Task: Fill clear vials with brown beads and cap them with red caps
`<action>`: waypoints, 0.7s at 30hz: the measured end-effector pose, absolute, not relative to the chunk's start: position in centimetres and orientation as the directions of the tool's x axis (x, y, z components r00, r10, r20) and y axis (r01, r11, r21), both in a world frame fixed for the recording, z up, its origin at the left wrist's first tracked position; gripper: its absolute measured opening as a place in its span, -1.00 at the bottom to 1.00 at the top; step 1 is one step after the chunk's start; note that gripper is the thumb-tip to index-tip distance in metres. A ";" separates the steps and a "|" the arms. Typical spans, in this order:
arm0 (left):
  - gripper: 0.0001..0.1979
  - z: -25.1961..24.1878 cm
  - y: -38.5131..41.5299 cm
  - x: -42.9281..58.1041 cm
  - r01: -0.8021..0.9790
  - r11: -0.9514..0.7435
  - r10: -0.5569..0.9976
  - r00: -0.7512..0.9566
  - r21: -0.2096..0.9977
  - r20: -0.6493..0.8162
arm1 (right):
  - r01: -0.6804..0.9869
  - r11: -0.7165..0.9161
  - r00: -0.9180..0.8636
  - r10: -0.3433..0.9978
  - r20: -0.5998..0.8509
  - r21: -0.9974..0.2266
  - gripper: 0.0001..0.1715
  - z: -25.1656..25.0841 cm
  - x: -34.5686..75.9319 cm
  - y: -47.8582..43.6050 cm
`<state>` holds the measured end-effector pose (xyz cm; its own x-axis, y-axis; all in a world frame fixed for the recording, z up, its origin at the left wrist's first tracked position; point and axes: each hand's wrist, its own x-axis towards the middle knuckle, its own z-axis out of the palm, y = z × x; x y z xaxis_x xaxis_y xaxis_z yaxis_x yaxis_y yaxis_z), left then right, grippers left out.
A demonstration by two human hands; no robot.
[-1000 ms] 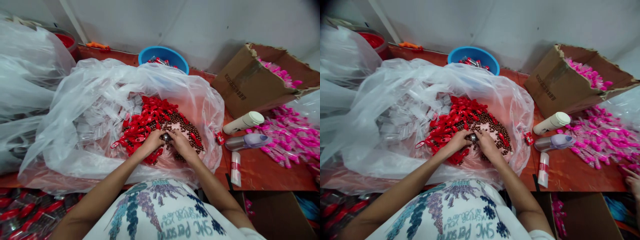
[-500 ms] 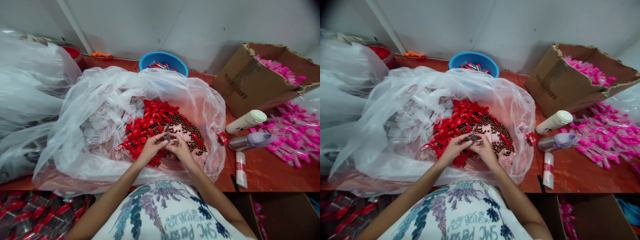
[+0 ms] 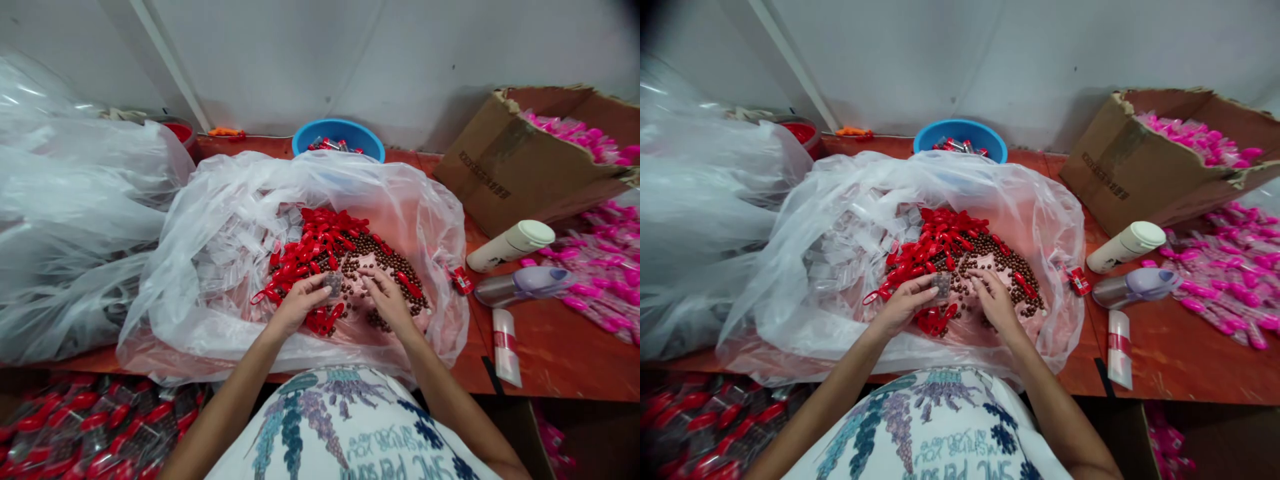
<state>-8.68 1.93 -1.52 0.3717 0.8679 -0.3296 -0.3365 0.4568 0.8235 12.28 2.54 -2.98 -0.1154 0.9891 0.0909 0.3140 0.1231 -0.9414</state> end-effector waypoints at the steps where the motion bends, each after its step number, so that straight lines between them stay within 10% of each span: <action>1: -0.51 -1.5 1.9 -8.6 -0.321 0.468 0.857 0.393 0.823 -0.333 | 0.323 0.174 -0.156 0.979 0.128 -0.930 -0.69 -2.5 11.9 2.7; 12: -0.58 -1.9 2.1 -9.7 -0.222 0.559 0.771 0.493 0.799 -0.402 | 0.336 0.365 -0.593 0.798 0.106 -0.868 -0.79 -0.4 11.0 4.5; 21: -0.51 -2.6 2.1 -10.9 -0.145 0.509 0.771 0.514 0.848 -0.375 | 0.280 -0.037 -0.573 0.795 -0.198 -0.959 -0.77 -1.2 12.0 4.6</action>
